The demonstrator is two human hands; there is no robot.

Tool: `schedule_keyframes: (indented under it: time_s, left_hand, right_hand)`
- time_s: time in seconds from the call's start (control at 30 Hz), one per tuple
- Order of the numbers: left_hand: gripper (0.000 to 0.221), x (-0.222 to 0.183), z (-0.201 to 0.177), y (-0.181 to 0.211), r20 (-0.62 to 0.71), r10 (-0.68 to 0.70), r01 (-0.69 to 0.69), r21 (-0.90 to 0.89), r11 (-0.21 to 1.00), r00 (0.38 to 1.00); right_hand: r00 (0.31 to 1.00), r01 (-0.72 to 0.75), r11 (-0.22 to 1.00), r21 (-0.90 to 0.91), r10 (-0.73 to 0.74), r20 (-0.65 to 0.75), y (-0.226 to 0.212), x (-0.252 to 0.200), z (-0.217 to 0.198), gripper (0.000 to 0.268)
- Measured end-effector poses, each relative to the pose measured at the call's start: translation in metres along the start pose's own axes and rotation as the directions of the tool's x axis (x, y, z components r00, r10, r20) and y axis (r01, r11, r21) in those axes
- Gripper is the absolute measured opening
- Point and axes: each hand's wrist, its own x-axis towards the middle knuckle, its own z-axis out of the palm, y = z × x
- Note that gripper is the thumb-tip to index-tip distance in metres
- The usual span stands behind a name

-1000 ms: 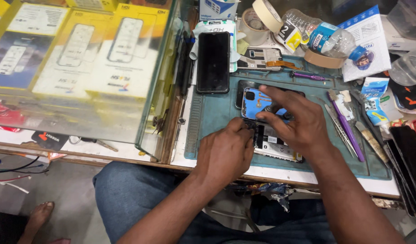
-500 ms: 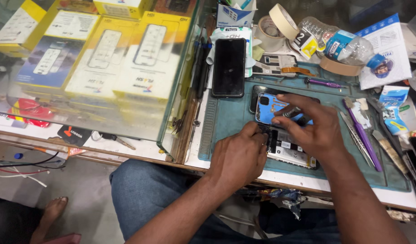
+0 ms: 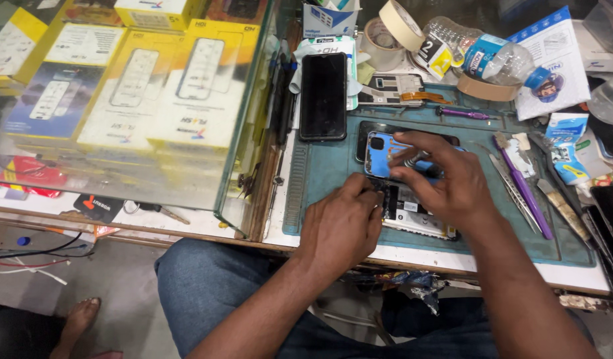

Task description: The person is repairing a smartphone by manipulating its internal components. They use a screwdriver to remove screws from the motherboard area and a plastic pry tool to disconnect ribbon cables. The person handles the phone's internal frame, battery, and camera module during the process.

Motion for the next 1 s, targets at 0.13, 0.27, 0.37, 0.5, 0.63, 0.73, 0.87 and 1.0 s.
schedule_keyframes:
  time_s: [0.13, 0.27, 0.37, 0.5, 0.63, 0.73, 0.87, 1.0]
  left_hand:
    - [0.017, 0.002, 0.000, 0.001, -0.040, 0.014, -0.014, 0.021, 1.000, 0.999]
    - [0.017, 0.001, 0.001, 0.000, -0.056, 0.036, -0.034, 0.040, 0.999, 0.998]
    - [0.018, 0.002, 0.003, -0.001, -0.049, 0.031, -0.029, 0.042, 0.999, 0.998]
    - [0.019, 0.002, 0.001, -0.001, -0.007, 0.015, -0.015, 0.040, 0.999, 1.000]
    - [0.019, 0.003, -0.001, 0.001, 0.016, -0.008, 0.007, 0.033, 0.999, 1.000]
    - [0.020, 0.002, -0.001, 0.000, 0.006, -0.003, 0.003, 0.031, 1.000, 1.000]
    - [0.018, 0.001, 0.000, 0.001, -0.013, -0.009, 0.009, 0.012, 1.000, 1.000]
    - [0.018, 0.003, -0.001, 0.000, 0.024, -0.066, 0.067, -0.008, 0.998, 0.998]
  right_hand:
    - [0.998, 0.055, 0.998, 0.016, -0.055, -0.004, 0.000, 0.001, -0.002, 0.057]
    - [0.992, 0.094, 0.987, -0.134, -0.104, -0.072, -0.002, -0.002, -0.001, 0.051]
    - [0.999, -0.033, 0.996, -0.083, 0.030, -0.028, 0.001, 0.000, -0.002, 0.055]
    - [0.993, 0.116, 0.993, -0.012, -0.116, 0.006, -0.001, -0.004, 0.003, 0.056]
    - [0.991, 0.127, 0.990, -0.066, -0.130, -0.036, -0.005, -0.005, 0.005, 0.061]
    - [0.998, 0.068, 0.997, -0.024, -0.069, -0.014, -0.006, -0.006, 0.007, 0.058]
    - [0.998, 0.007, 0.976, -0.217, -0.021, -0.064, 0.006, -0.009, 0.008, 0.059]
    - [0.978, 0.053, 0.987, 0.152, -0.020, -0.208, 0.035, -0.023, -0.002, 0.058]
